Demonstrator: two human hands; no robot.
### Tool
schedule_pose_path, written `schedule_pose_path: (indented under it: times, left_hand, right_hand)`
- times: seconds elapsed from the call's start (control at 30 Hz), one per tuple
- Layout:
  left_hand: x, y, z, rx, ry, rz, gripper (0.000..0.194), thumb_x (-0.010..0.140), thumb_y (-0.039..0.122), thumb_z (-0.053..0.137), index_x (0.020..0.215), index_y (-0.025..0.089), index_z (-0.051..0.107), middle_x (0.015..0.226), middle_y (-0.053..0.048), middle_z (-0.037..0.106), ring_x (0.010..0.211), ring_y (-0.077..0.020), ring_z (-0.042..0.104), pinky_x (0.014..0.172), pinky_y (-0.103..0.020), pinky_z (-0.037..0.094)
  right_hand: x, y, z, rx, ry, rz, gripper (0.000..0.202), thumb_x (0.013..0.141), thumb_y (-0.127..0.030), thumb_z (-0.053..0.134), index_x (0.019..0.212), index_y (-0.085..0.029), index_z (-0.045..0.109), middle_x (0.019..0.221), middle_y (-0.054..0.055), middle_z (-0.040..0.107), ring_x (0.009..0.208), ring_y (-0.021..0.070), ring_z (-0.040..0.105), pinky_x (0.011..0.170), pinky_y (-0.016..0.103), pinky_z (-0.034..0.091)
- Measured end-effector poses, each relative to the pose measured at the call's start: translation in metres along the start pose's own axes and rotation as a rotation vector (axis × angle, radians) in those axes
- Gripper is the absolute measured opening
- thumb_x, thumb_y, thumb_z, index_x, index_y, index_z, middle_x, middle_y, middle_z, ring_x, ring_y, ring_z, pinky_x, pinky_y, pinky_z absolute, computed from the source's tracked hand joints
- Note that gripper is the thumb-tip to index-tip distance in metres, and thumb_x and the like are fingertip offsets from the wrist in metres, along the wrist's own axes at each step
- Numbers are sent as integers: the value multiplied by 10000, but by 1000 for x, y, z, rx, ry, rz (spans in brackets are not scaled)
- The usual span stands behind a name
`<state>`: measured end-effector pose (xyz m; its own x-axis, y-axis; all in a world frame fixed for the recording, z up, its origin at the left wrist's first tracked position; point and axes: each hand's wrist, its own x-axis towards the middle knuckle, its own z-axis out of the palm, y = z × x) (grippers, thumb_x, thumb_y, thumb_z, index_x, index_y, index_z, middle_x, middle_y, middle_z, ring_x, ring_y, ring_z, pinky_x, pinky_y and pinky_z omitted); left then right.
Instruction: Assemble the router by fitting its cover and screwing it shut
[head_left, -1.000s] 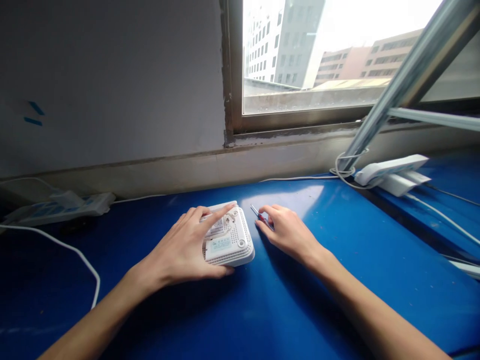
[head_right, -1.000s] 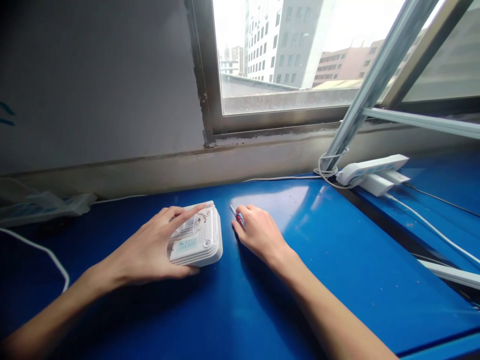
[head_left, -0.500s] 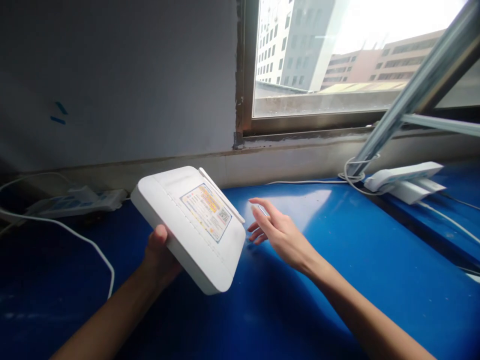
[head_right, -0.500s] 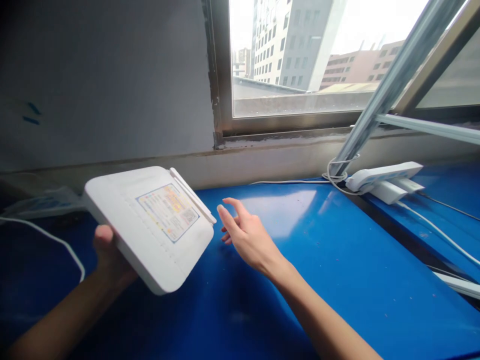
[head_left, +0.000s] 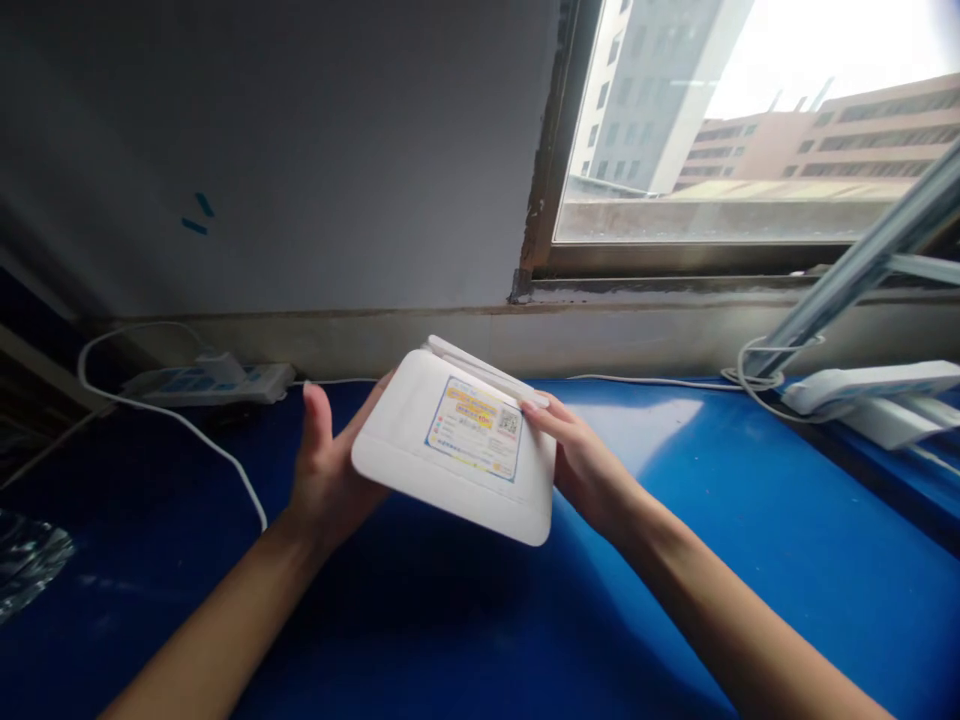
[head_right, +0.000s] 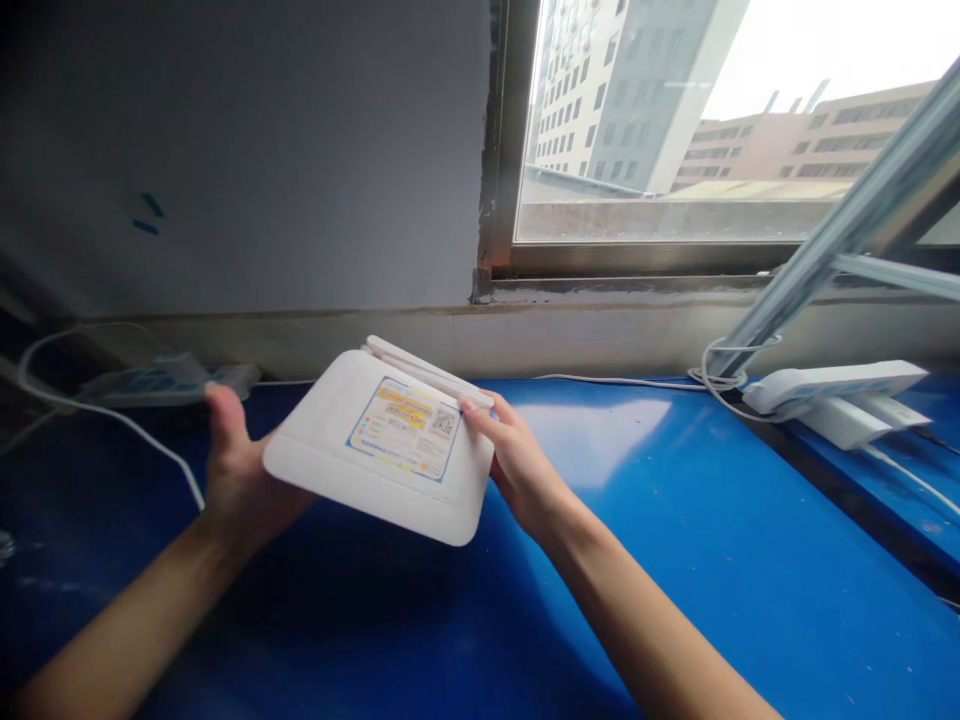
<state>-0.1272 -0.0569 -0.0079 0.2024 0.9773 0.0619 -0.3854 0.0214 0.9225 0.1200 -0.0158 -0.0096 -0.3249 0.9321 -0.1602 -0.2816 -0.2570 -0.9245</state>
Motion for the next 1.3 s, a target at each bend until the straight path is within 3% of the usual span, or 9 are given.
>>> schedule_pose_path:
  times: [0.1,0.17,0.3,0.4,0.63,0.83,1.0,1.17,1.3]
  left_hand:
    - [5,8,4,-15,136,-123,738,890,731,664,1460,271,571,1291,-94,757,1207,-352,709,967,-428,595]
    - [8,3,10,78,201,-157,590,883,545,790,1365,236,645,1202,-88,790,1088,-294,762,883,-332,611]
    - [12,-16,19,156,294,-227,491,850,581,811,1071,146,757,957,-109,825,841,-262,801,676,-265,605]
    - [15,-21,22,108,318,-274,444,835,553,837,955,131,771,861,-117,824,753,-262,802,669,-287,625]
    - [17,-22,31,38,277,-282,375,847,499,844,909,136,772,852,-120,827,735,-269,811,681,-303,654]
    - [18,-27,33,18,317,-284,370,844,499,844,907,144,760,837,-114,823,717,-263,808,658,-302,652]
    - [23,-28,30,32,252,-304,418,864,550,797,929,140,751,895,-142,819,787,-298,809,682,-346,654]
    - [30,-41,25,305,388,-87,448,832,521,807,1094,165,734,979,-116,806,849,-282,787,695,-324,611]
    - [36,-53,16,449,458,24,336,809,413,812,1009,146,772,1058,-125,788,998,-285,747,828,-327,583]
  right_hand:
    - [-2,-6,-10,-209,13,-96,472,864,-529,775,1225,-257,637,1170,60,785,1114,288,733,926,393,583]
    - [-5,-6,-13,-335,-2,-127,474,880,-554,754,1222,-256,615,1131,53,781,1082,272,736,915,382,580]
    - [-9,2,-15,-415,-54,-117,445,928,-571,694,1230,-265,581,1103,35,750,1039,238,724,893,350,571]
    - [-7,9,-16,-427,-16,-146,443,935,-593,674,1224,-271,578,1097,22,731,1035,225,707,895,339,559]
    - [-3,7,-16,-258,67,-76,454,926,-683,627,991,-233,630,908,18,749,735,192,690,664,302,545]
    - [-2,6,-16,-139,82,-39,439,871,-643,721,955,-217,656,916,47,783,712,216,724,666,333,571]
    - [2,8,-19,-164,65,-74,439,876,-640,710,949,-211,650,878,52,777,724,217,721,655,321,565]
    - [15,18,-25,-418,144,-158,439,935,-612,600,1009,-190,695,887,64,774,761,222,713,678,331,550]
    - [33,28,-32,-540,192,-231,384,890,-540,650,961,-176,750,973,90,787,903,253,712,788,357,539]
